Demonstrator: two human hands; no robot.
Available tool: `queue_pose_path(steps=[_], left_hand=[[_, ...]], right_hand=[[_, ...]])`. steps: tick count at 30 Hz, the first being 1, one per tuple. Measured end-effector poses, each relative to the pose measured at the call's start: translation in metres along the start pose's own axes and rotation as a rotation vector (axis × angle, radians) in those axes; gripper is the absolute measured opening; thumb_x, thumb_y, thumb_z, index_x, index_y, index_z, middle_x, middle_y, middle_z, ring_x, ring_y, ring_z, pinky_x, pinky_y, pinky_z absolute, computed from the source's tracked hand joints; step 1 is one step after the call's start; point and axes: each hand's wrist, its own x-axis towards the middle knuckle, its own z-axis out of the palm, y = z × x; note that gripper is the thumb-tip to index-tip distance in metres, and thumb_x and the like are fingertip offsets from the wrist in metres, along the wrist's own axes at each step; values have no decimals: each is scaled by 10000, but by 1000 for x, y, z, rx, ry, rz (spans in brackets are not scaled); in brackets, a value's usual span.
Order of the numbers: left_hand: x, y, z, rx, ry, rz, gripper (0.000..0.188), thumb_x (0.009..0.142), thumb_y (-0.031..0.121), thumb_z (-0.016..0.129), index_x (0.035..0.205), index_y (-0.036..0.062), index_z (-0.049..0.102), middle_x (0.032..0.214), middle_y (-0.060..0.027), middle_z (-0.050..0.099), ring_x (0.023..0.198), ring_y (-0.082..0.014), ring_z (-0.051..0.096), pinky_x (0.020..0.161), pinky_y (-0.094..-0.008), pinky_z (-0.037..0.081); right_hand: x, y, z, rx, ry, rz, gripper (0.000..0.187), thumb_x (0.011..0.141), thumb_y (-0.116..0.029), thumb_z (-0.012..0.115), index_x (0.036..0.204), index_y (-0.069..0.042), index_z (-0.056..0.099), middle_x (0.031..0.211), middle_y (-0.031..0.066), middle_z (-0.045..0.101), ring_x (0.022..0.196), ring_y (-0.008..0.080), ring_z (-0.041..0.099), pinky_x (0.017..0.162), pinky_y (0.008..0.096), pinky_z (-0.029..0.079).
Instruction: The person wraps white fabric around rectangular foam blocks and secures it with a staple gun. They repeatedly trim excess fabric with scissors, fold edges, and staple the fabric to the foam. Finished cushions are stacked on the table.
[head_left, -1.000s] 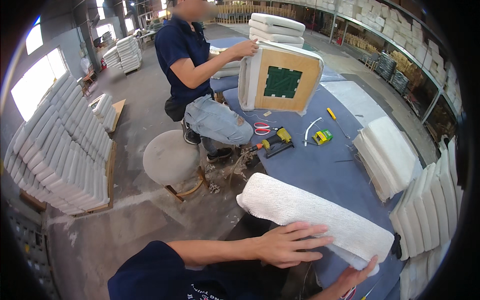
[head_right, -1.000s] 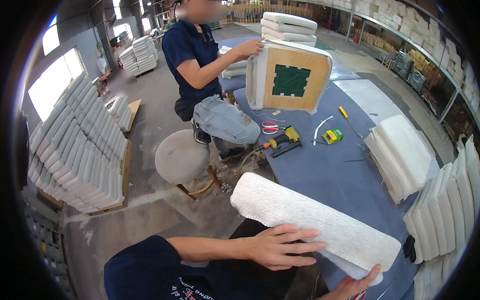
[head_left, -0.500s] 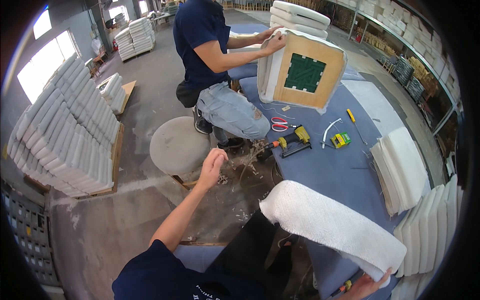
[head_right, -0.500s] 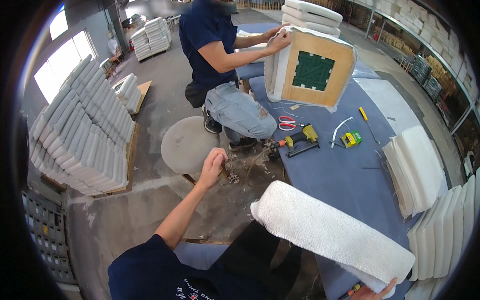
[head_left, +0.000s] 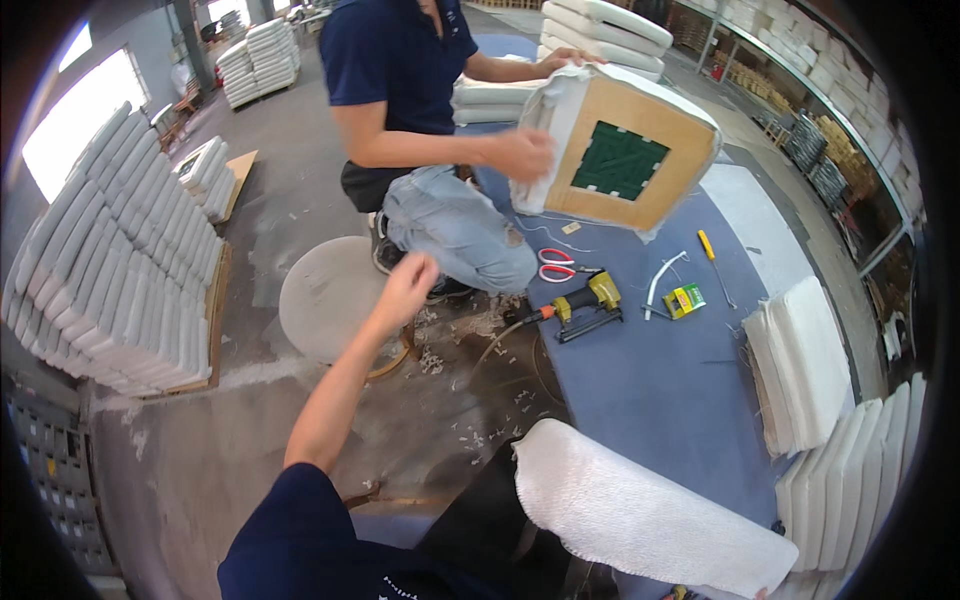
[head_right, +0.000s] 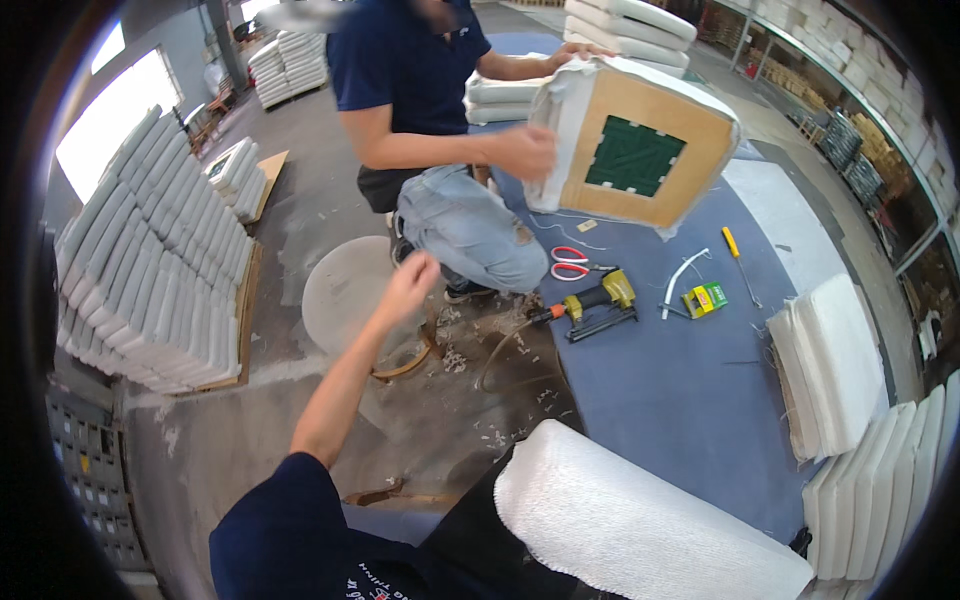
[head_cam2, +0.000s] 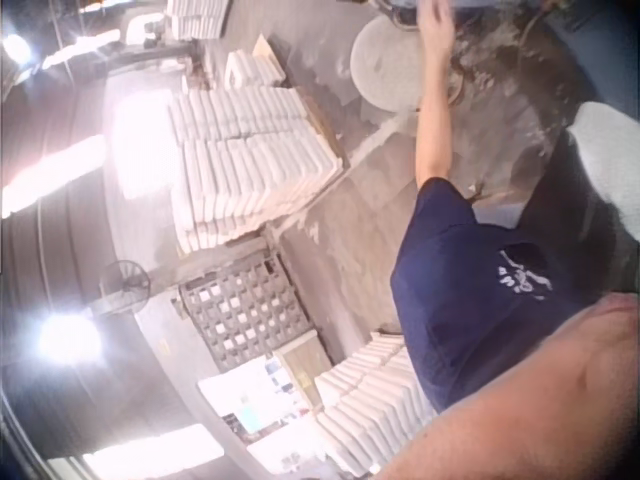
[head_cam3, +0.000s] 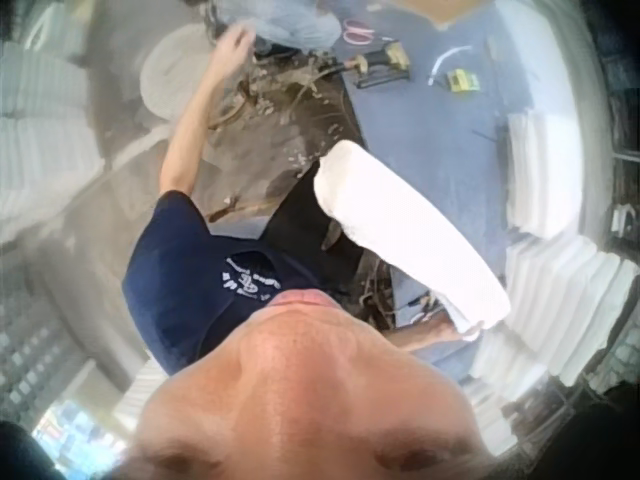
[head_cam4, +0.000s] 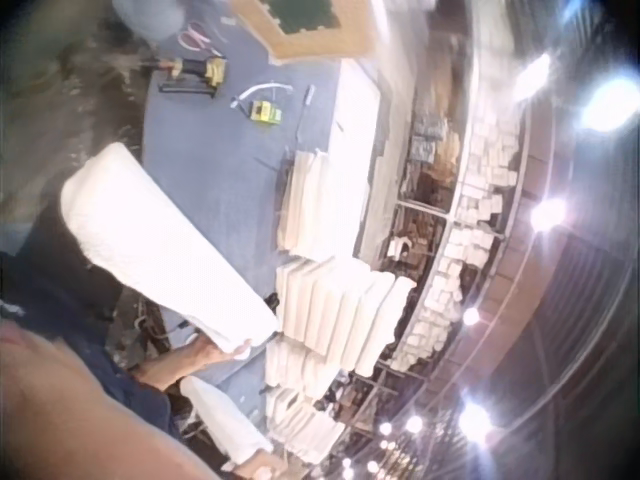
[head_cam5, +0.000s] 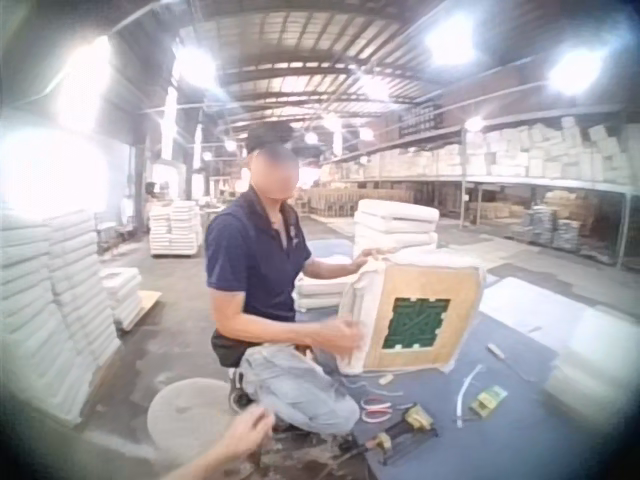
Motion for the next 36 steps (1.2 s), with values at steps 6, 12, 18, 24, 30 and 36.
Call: queue_pose_path(steps=[6,12,18,24,30,36], left_hand=[[-179,14,86,-146,-364,-237,130,1080,136,638,1140,38,701,1056,-64,669,978,-145,644,861,-329,538],[-237,134,100,-558,-418,-440,513,1040,196,730,1502,39,574,1430,-117,654,1326,-216,612,1117,-370,482],[-259,216,103,-512,-556,-107,538,951,173,870,1423,35,651,1331,-75,720,1267,-221,655,1105,-433,507],[-174,233,111,36,-483,172,587,980,-13,716,1538,-27,534,1469,-198,664,1377,-334,624,1170,-430,465],[-134,410,140,136,89,587,921,908,165,826,1690,22,362,1738,-227,378,1638,-406,307,1328,-526,216],[-124,550,187,544,-655,1029,1105,788,270,904,1709,37,340,1781,-195,338,1668,-424,253,1342,-603,188]], right_hand=[[18,16,-41,171,-33,-3,810,1048,-538,635,1658,-51,420,1607,180,547,1454,357,553,1185,532,478],[30,54,-72,448,-172,17,759,1068,-521,595,1641,-49,439,1580,165,571,1418,351,590,1150,529,517],[11,71,-57,596,-307,-11,682,1100,-478,549,1608,-32,464,1527,153,604,1397,308,599,1170,499,506],[-28,51,-45,565,-312,-4,612,1092,-452,581,1490,7,516,1207,192,731,912,279,758,740,425,640],[-49,38,16,461,-196,-138,474,1098,-323,607,1395,41,539,937,201,736,539,264,682,464,375,569],[-28,12,-5,476,-281,-73,472,1109,-298,596,1421,49,528,1050,172,719,703,245,714,580,367,597]])
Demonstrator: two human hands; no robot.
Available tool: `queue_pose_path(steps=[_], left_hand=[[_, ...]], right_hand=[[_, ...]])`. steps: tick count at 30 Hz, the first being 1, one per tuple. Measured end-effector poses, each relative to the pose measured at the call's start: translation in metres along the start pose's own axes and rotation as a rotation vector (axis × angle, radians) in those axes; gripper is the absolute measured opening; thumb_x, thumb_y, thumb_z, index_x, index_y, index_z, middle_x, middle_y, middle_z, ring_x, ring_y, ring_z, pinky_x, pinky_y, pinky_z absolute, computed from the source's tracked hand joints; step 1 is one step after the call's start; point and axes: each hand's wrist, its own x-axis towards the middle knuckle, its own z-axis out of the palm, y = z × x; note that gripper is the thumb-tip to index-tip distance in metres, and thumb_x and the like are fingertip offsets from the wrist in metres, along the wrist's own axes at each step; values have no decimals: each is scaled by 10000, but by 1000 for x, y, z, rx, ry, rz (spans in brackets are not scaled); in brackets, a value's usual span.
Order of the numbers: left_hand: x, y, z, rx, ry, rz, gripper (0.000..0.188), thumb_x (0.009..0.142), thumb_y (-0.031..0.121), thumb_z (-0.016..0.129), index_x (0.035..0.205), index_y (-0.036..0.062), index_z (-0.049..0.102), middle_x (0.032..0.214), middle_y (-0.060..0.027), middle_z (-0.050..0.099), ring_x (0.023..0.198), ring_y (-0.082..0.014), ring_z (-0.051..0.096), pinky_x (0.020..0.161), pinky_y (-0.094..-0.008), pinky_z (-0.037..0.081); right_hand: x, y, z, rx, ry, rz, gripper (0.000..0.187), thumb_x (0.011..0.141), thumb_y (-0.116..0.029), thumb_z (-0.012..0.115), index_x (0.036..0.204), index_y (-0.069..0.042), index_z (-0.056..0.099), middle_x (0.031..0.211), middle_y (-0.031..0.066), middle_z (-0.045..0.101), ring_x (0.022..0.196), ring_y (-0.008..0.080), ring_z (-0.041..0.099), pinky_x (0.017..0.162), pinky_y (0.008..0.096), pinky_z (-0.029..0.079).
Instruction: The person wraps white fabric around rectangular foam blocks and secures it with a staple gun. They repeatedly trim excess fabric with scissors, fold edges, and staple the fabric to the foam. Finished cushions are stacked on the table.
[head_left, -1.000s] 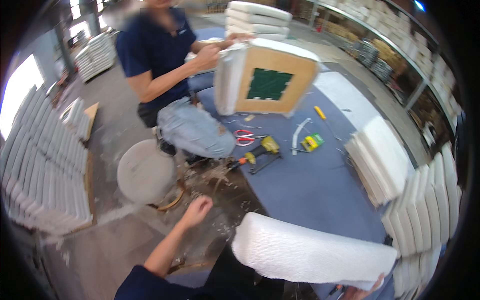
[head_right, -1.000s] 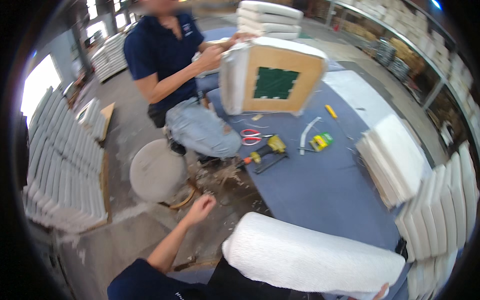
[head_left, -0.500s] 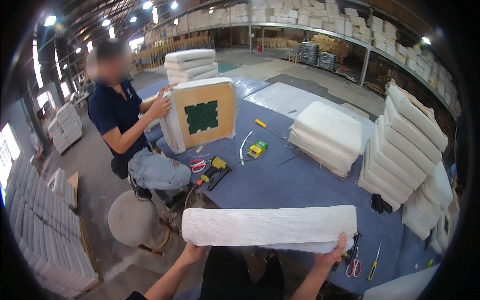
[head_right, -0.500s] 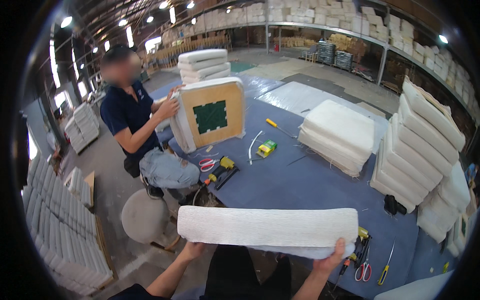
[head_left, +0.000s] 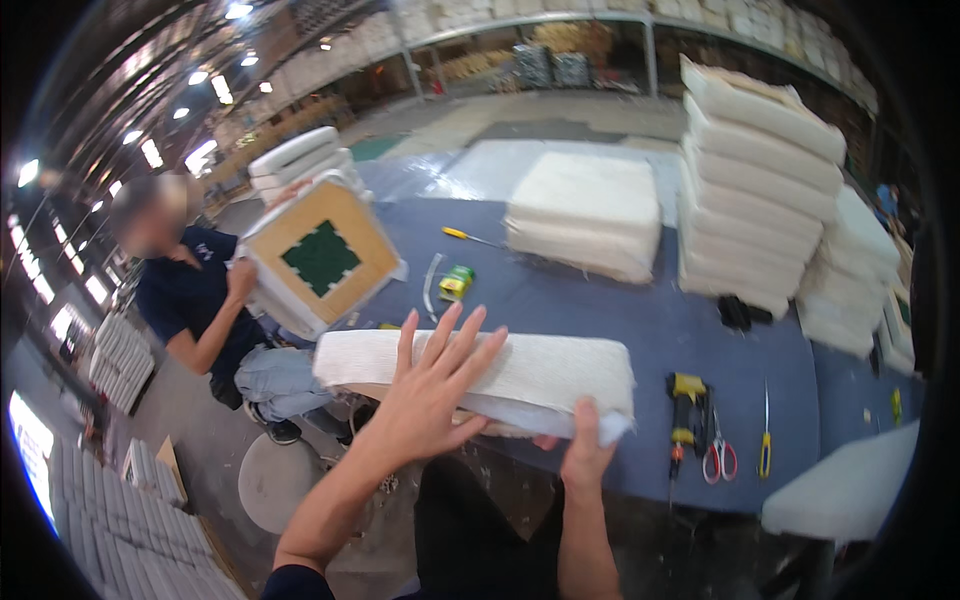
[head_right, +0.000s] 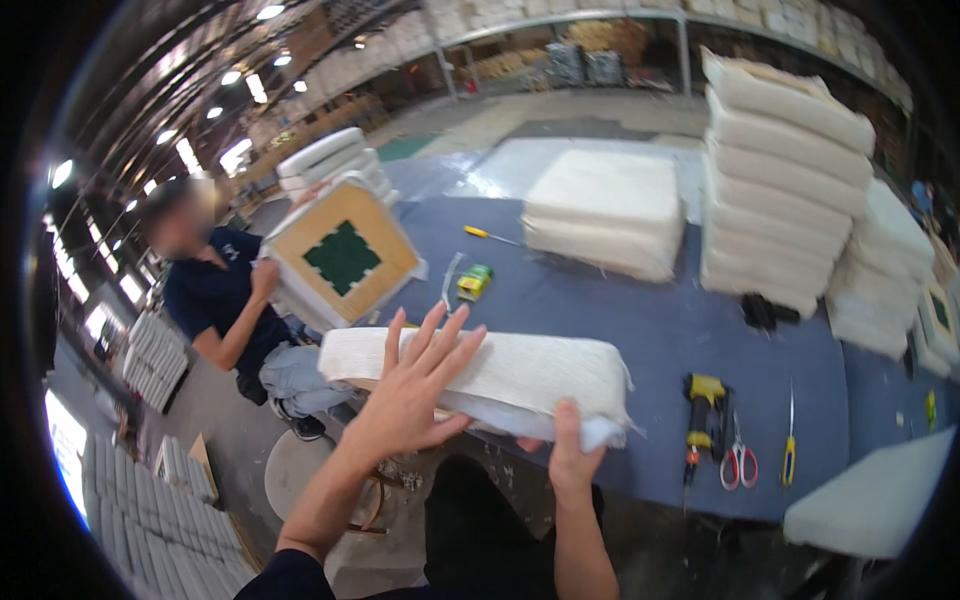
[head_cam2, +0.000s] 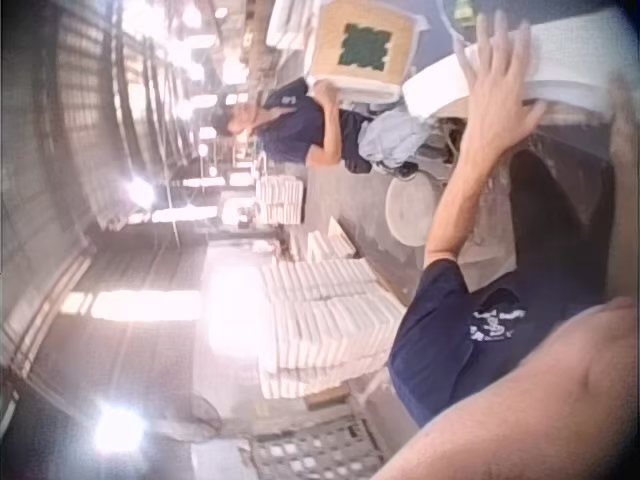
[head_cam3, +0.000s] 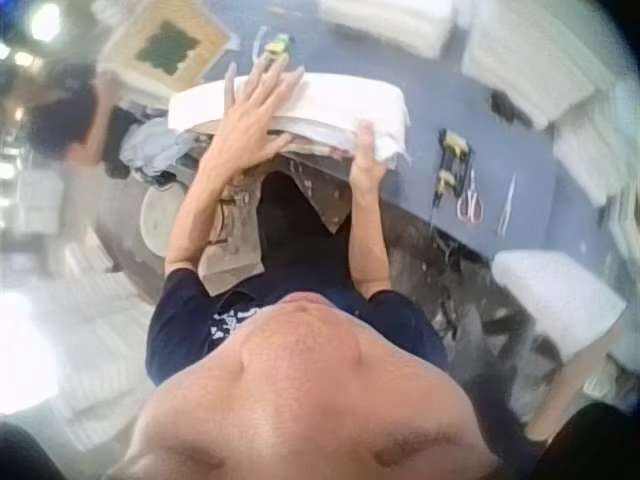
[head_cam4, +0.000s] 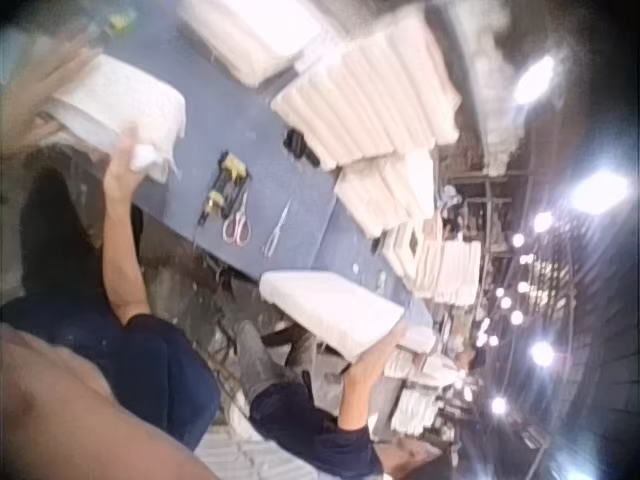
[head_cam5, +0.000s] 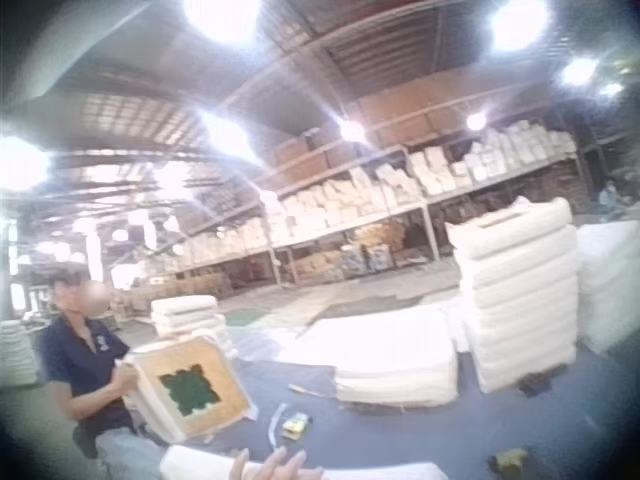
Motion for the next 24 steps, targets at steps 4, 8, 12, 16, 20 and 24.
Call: queue_pose_path(steps=[4,8,12,16,20,24], left_hand=[[45,4,11,-158,-103,141,1170,732,289,916,1710,22,331,1768,-196,363,1653,-415,298,1341,-576,243],[74,24,18,-213,-131,282,1166,717,218,889,1706,-6,313,1756,-203,383,1636,-420,335,1339,-552,270],[81,40,23,-136,-165,305,1246,565,54,884,1687,-9,346,1742,-197,408,1632,-405,351,1337,-539,290],[64,38,29,-141,-104,332,1206,539,-11,874,1658,24,424,1743,-167,419,1610,-357,401,1312,-511,345],[60,38,40,-114,-56,367,1155,570,-18,870,1650,148,497,1745,-131,430,1571,-328,455,1289,-490,380],[59,36,43,-40,8,413,1146,563,9,882,1633,250,551,1726,-112,456,1526,-354,487,1273,-499,390]], right_hand=[[-17,18,-14,-67,87,-177,341,1091,-258,675,1272,26,622,1005,73,707,896,148,646,804,339,538],[-21,-9,-16,-97,81,-69,291,1083,-277,715,1050,12,721,990,33,706,936,125,604,835,320,491],[-21,-10,-18,-157,93,-92,262,1067,-244,751,1027,14,731,959,39,725,902,106,624,804,315,509],[-20,-19,-8,-113,130,-22,224,1041,-194,788,1062,24,740,992,46,743,935,101,647,813,319,523],[-19,-5,5,-65,209,-67,360,1068,-184,736,1334,40,641,1251,83,704,1138,136,641,968,338,519],[-2,37,-19,-170,80,-399,534,1073,-121,660,1548,63,499,1484,142,617,1356,217,592,1135,386,479]])
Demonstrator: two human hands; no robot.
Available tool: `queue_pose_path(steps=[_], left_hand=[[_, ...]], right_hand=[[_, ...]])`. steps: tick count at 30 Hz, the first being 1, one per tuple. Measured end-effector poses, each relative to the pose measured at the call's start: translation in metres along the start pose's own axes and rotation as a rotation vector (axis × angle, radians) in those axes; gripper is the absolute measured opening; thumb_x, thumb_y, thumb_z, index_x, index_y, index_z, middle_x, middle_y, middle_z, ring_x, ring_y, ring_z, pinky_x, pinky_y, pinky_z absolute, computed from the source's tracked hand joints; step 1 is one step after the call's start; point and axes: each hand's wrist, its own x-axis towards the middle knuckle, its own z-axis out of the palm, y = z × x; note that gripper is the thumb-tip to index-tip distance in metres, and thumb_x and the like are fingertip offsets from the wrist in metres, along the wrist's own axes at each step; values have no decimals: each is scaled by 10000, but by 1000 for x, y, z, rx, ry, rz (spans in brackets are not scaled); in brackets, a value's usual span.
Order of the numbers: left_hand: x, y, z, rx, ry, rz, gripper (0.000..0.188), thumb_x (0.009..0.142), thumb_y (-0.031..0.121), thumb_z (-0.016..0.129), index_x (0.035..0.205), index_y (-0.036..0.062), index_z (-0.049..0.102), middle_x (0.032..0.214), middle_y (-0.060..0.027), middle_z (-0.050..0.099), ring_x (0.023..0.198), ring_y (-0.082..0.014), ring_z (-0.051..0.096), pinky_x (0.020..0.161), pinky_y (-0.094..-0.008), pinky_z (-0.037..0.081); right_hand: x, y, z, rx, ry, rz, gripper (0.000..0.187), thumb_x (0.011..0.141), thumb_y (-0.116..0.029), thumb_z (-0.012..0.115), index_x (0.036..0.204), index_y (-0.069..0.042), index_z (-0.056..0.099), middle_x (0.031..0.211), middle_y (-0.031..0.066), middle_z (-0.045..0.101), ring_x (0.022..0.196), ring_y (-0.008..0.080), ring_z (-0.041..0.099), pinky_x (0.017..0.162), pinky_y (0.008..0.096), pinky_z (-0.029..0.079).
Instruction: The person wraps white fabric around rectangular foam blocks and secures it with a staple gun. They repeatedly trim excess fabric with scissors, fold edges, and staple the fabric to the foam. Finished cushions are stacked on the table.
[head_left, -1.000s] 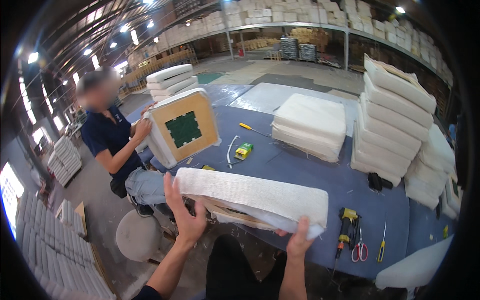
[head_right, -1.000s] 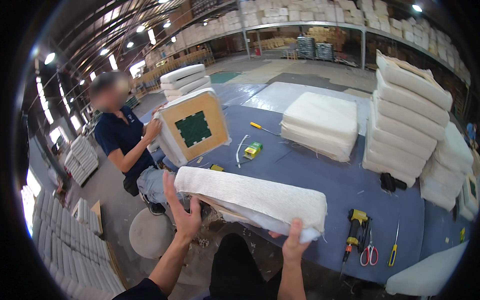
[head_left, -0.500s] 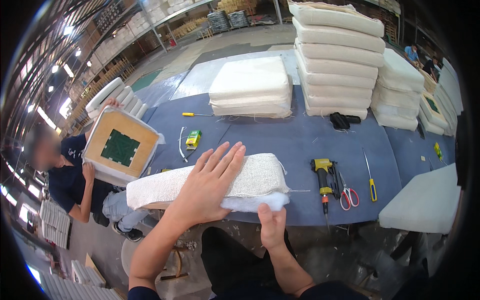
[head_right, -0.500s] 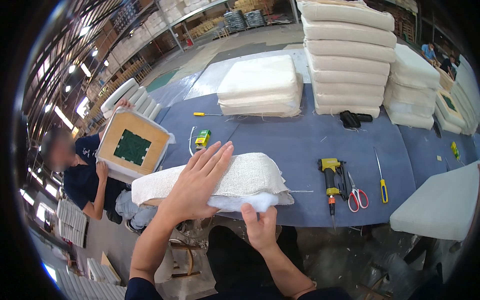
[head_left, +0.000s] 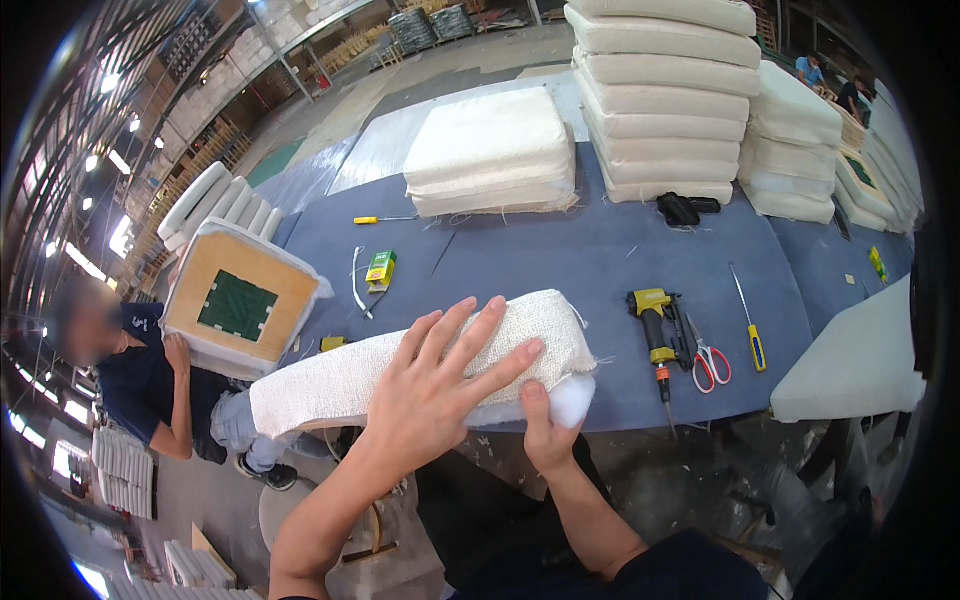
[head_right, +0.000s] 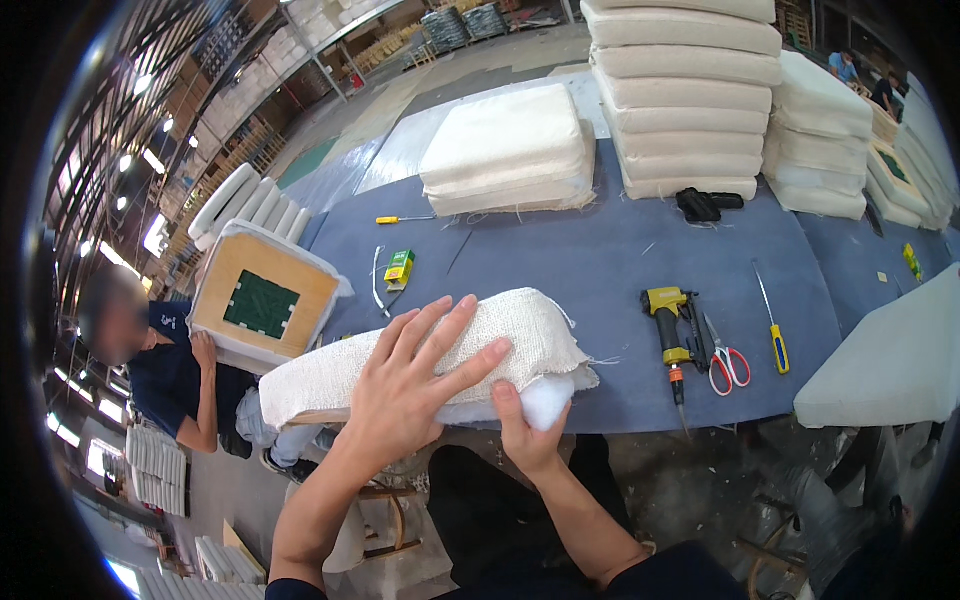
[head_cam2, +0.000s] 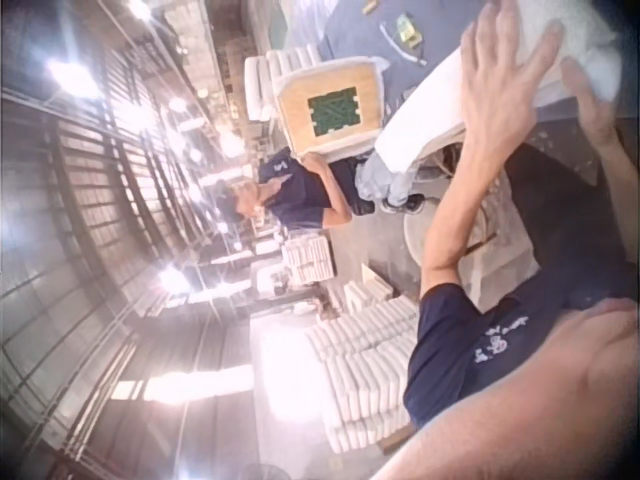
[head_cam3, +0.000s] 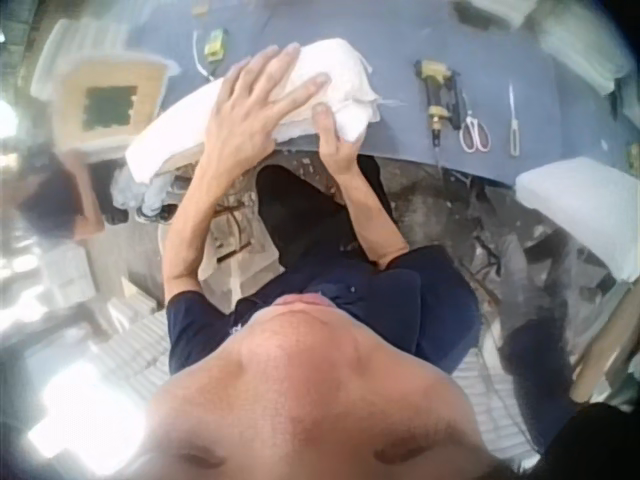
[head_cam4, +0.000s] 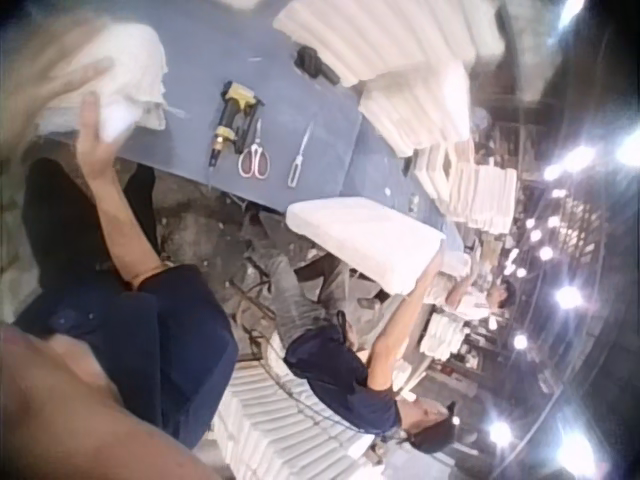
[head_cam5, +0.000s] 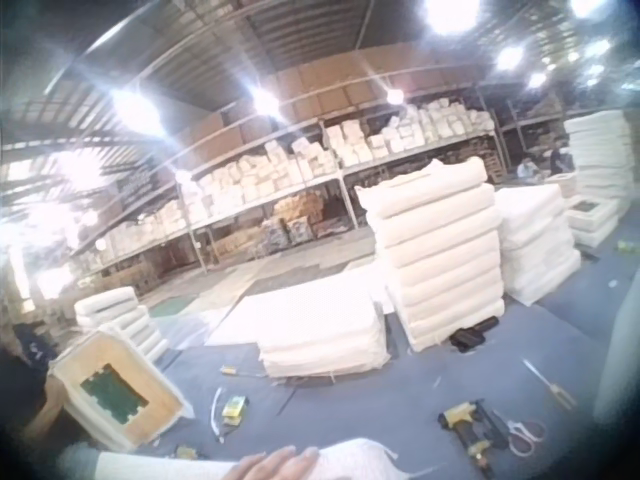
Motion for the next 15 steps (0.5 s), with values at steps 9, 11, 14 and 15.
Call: queue_pose_path(steps=[9,11,14,15], left_hand=[[22,-11,-34,-415,-95,-115,793,960,350,772,1643,50,503,1548,-218,598,1360,-415,582,1137,-502,451],[34,-6,-27,-418,-147,-196,825,981,419,772,1633,1,488,1477,-232,636,1326,-413,601,1122,-502,458],[36,-5,-17,-363,-122,-206,875,981,495,775,1625,-18,481,1411,-234,661,1278,-412,625,1095,-502,471],[31,-3,-13,-343,-98,-206,871,976,486,782,1619,-20,485,1404,-230,663,1281,-411,622,1099,-503,465]], right_hand=[[6,-3,-6,136,-17,-7,454,1011,-8,707,1438,62,572,1316,133,696,1194,201,679,1007,356,549],[-1,8,-14,125,-42,32,456,1012,-2,703,1438,57,554,1288,124,697,1141,185,688,971,347,557],[-5,13,-11,111,-1,3,418,1013,7,696,1401,48,547,1227,106,696,1063,161,695,898,327,568],[-6,14,-7,115,28,-12,407,1014,10,693,1389,46,538,1204,103,695,1036,154,696,871,320,571]])
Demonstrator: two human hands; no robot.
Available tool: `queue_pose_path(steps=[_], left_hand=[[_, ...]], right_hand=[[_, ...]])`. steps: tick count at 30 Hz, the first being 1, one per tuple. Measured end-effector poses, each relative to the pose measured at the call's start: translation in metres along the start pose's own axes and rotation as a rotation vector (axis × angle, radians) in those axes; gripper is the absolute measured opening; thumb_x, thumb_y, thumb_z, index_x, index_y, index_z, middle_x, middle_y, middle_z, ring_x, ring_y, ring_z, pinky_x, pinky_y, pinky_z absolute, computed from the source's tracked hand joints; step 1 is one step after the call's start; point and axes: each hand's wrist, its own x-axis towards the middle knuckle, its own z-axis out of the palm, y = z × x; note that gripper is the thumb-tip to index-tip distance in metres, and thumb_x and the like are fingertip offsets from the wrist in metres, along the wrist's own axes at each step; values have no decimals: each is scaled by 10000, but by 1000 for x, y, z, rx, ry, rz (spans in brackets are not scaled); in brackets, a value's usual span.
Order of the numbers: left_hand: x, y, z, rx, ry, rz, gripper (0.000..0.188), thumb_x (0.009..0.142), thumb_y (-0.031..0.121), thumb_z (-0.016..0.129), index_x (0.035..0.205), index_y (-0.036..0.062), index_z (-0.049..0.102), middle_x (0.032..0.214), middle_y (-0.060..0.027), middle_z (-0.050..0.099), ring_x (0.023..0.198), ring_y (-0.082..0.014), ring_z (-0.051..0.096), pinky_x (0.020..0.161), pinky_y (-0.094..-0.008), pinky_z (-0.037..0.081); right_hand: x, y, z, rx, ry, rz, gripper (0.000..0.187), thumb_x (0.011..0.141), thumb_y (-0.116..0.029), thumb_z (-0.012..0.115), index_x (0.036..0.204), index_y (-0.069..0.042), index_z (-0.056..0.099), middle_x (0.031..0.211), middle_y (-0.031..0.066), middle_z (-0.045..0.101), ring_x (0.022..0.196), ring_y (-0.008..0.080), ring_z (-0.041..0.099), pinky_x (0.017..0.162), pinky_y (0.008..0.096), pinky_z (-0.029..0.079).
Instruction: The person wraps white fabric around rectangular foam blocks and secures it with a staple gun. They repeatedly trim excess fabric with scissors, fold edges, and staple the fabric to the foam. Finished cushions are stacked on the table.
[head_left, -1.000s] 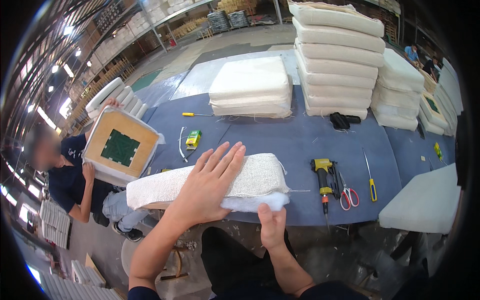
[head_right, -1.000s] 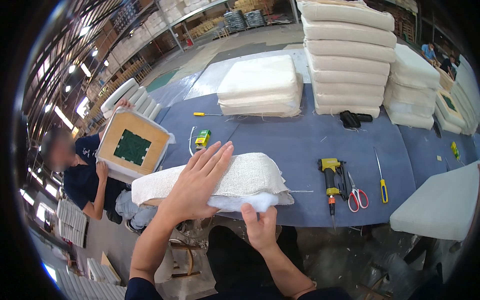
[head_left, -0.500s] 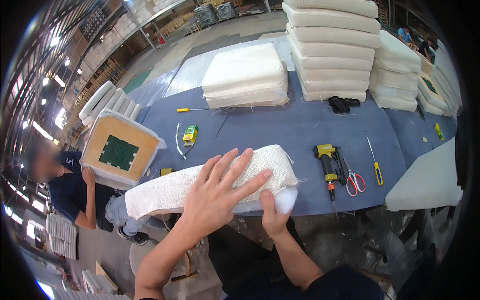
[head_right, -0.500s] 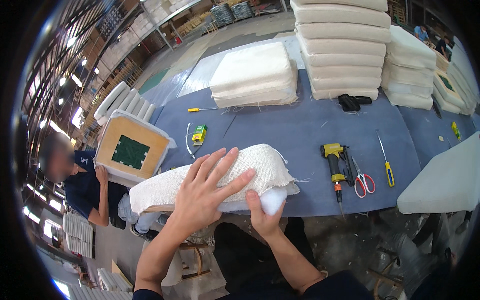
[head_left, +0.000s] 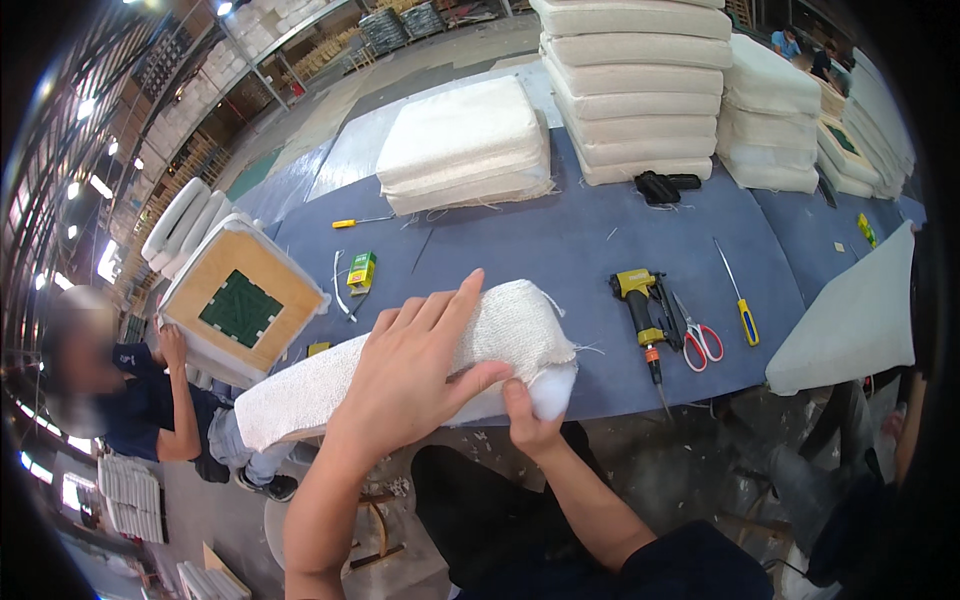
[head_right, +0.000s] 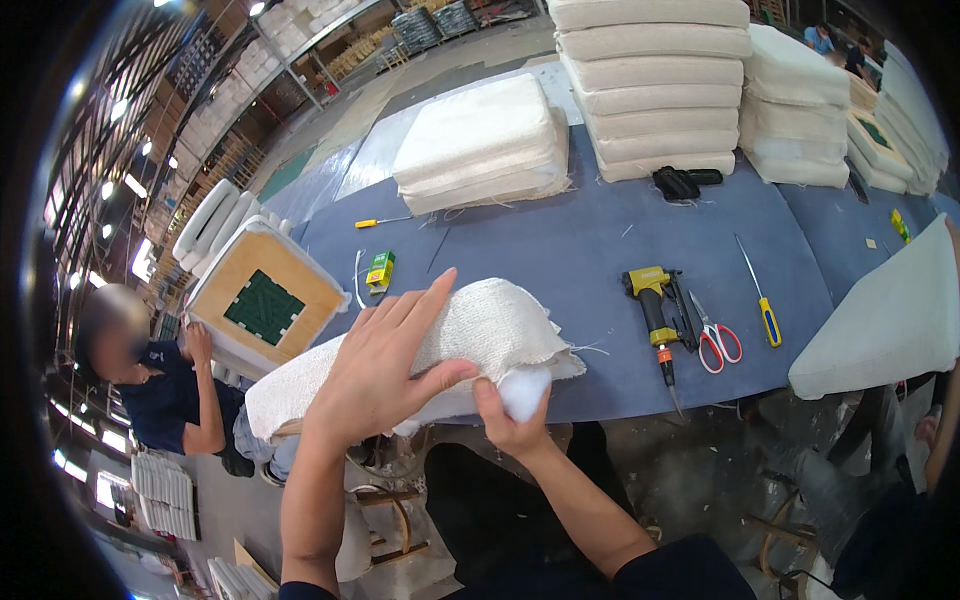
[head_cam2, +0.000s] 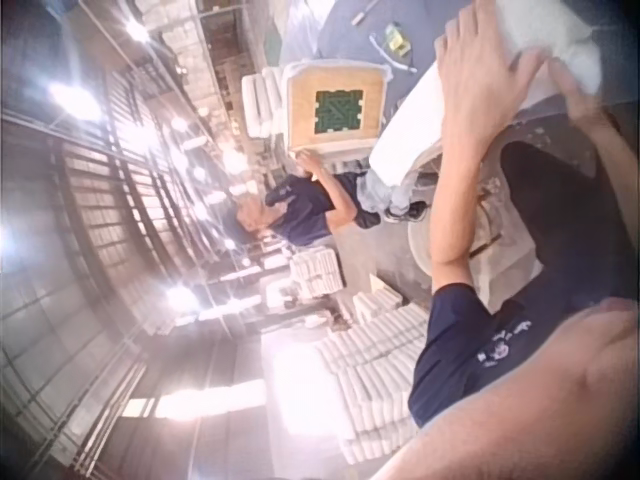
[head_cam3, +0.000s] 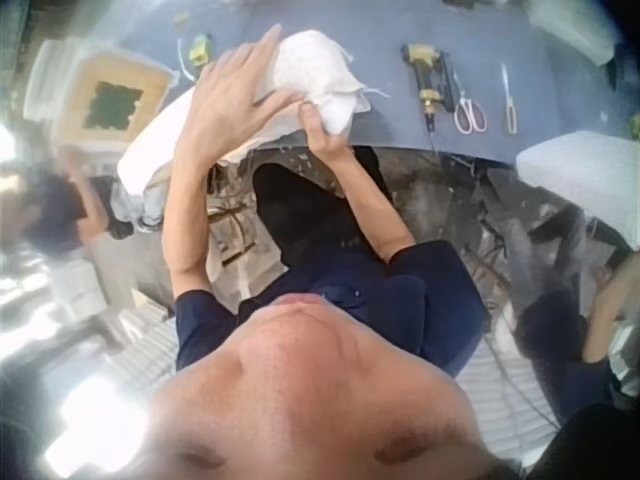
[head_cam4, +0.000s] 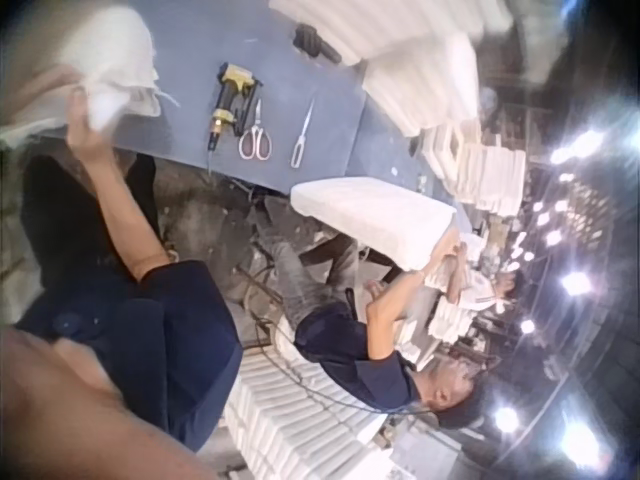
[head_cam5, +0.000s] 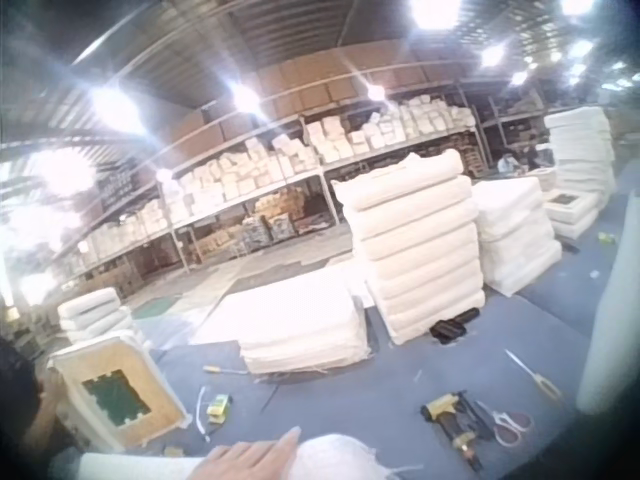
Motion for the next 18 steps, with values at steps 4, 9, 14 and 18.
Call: queue_pose_path(steps=[4,9,14,18], left_hand=[[-3,10,10,118,134,13,869,937,460,809,1595,-19,503,1376,-207,667,1269,-396,614,1109,-498,442],[-5,3,19,157,199,-9,864,903,465,805,1576,-2,531,1350,-204,668,1235,-380,616,1097,-487,431],[-31,-17,8,186,271,1,921,877,609,773,1523,-19,580,1334,-186,689,1168,-372,643,1045,-478,442],[-57,-18,4,221,335,-122,923,892,565,771,1560,-32,549,1348,-216,678,1200,-399,639,1076,-499,437]], right_hand=[[-8,14,11,-93,61,-54,469,1020,30,667,1407,39,402,1128,120,688,929,147,706,764,304,580],[-8,15,17,-130,20,-51,518,1020,9,682,1425,50,362,1097,140,700,899,176,727,760,336,596],[-34,40,29,-248,-206,-167,721,1016,-48,664,1589,87,247,1410,205,620,1216,279,682,1057,443,550],[-15,15,42,-296,-335,-298,579,971,-33,741,1442,78,422,1275,197,686,1102,303,736,1005,487,558]])
